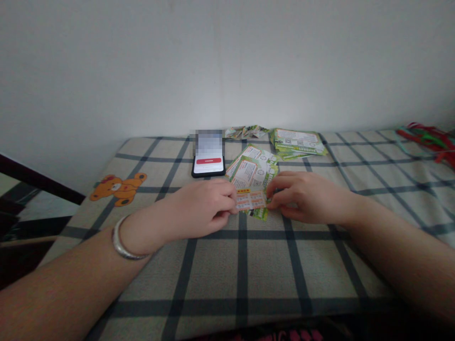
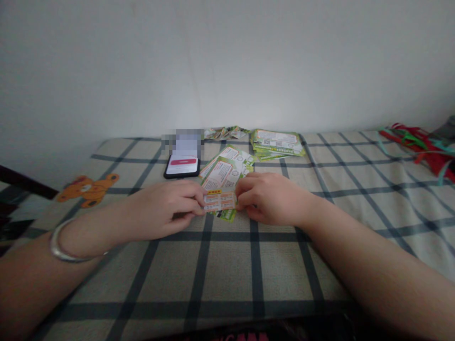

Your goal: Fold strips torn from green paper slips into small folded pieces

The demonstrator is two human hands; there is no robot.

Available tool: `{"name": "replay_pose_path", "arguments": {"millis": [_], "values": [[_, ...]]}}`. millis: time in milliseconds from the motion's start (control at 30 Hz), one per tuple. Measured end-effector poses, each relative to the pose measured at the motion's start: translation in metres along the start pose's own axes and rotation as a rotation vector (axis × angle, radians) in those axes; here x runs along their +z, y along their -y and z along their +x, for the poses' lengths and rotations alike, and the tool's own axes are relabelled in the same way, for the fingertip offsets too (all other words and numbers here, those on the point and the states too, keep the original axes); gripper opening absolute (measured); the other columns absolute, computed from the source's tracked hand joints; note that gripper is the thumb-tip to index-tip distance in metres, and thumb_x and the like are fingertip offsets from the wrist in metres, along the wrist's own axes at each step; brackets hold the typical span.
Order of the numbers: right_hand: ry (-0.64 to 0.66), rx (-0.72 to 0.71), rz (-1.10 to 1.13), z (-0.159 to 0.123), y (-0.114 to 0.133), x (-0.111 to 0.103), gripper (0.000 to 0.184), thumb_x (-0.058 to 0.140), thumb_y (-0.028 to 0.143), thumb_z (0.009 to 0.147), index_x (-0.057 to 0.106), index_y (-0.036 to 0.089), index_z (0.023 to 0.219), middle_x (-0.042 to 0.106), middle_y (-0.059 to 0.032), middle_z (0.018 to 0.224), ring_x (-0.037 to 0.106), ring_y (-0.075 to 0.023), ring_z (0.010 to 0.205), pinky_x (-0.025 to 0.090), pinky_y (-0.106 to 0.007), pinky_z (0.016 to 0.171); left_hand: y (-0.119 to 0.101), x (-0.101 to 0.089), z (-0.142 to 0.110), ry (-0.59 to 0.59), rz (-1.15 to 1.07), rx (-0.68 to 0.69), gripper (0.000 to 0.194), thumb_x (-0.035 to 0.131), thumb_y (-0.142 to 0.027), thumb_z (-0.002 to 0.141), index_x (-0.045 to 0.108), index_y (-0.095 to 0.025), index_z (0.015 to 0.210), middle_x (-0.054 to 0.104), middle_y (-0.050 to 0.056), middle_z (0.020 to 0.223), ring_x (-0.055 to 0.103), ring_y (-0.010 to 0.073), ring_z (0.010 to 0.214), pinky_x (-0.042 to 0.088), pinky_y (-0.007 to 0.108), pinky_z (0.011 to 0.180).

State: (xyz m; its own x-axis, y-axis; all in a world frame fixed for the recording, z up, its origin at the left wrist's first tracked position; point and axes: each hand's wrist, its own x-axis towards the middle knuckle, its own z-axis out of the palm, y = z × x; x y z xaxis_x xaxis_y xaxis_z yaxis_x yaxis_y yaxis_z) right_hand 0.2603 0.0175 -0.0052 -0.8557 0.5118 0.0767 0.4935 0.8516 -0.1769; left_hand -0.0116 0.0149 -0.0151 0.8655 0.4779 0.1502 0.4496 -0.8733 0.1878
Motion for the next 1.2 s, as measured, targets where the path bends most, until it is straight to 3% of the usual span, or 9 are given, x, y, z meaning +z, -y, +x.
{"name": "replay_pose_path", "arguments": {"millis": [300, 500, 667, 833, 1033, 1200], "values": [[-0.039, -0.022, 0.051, 0.001, -0.005, 0.004, 0.016, 0.061, 0.016, 0.081, 0.073, 0.022, 0.090, 0.066, -0.0029, 0.099, 0.058, -0.0148, 0.086, 0.044, -0.029, 0.077, -0.002, -0.002, 0.000, -0.002, 0.112, 0.048, 0.018, 0.052, -0.012, 0.081, 0.069, -0.018, 0.081, 0.063, 0.005, 0.084, 0.058, 0.0174, 0.081, 0.050, 0.029, 0.072], [-0.065, 0.001, 0.139, 0.005, -0.008, 0.007, 0.008, 0.061, 0.019, 0.083, 0.069, 0.019, 0.083, 0.065, -0.0033, 0.088, 0.057, -0.0153, 0.083, 0.044, -0.030, 0.077, 0.007, 0.009, 0.004, -0.105, 0.102, 0.106, 0.020, 0.049, -0.013, 0.084, 0.068, -0.018, 0.082, 0.065, 0.006, 0.087, 0.058, 0.0189, 0.089, 0.049, 0.032, 0.080], [-0.101, 0.051, 0.088, 0.010, -0.010, 0.014, 0.018, 0.060, 0.032, 0.087, 0.063, 0.016, 0.078, 0.062, -0.0054, 0.082, 0.056, -0.0171, 0.082, 0.043, -0.031, 0.074, 0.010, 0.020, 0.005, -0.161, 0.088, 0.024, 0.017, 0.050, -0.018, 0.088, 0.065, -0.016, 0.095, 0.065, 0.006, 0.095, 0.057, 0.0199, 0.093, 0.049, 0.034, 0.084], [-0.221, 0.096, 0.021, 0.013, -0.011, 0.024, 0.022, 0.067, 0.038, 0.082, 0.063, 0.017, 0.088, 0.063, -0.0065, 0.091, 0.057, -0.0200, 0.088, 0.045, -0.034, 0.080, 0.008, 0.023, 0.006, -0.180, 0.094, -0.045, 0.014, 0.057, -0.019, 0.085, 0.064, -0.017, 0.096, 0.063, 0.007, 0.103, 0.055, 0.0224, 0.099, 0.045, 0.040, 0.090], [-0.306, 0.064, -0.008, 0.015, -0.015, 0.028, 0.021, 0.064, 0.038, 0.084, 0.064, 0.018, 0.090, 0.064, -0.0095, 0.113, 0.057, -0.0227, 0.104, 0.045, -0.038, 0.092, 0.004, 0.023, 0.006, -0.191, 0.173, -0.191, 0.033, 0.063, -0.038, 0.085, 0.061, -0.016, 0.109, 0.060, 0.009, 0.113, 0.051, 0.0280, 0.108, 0.042, 0.046, 0.095], [-0.328, 0.049, 0.006, 0.017, -0.016, 0.028, 0.018, 0.064, 0.036, 0.085, 0.064, 0.018, 0.090, 0.066, -0.0089, 0.114, 0.058, -0.0227, 0.108, 0.045, -0.039, 0.096, 0.004, 0.024, 0.007, -0.206, 0.150, -0.210, 0.039, 0.066, -0.044, 0.082, 0.060, -0.018, 0.110, 0.061, 0.008, 0.111, 0.051, 0.0276, 0.108, 0.042, 0.045, 0.095]]}}
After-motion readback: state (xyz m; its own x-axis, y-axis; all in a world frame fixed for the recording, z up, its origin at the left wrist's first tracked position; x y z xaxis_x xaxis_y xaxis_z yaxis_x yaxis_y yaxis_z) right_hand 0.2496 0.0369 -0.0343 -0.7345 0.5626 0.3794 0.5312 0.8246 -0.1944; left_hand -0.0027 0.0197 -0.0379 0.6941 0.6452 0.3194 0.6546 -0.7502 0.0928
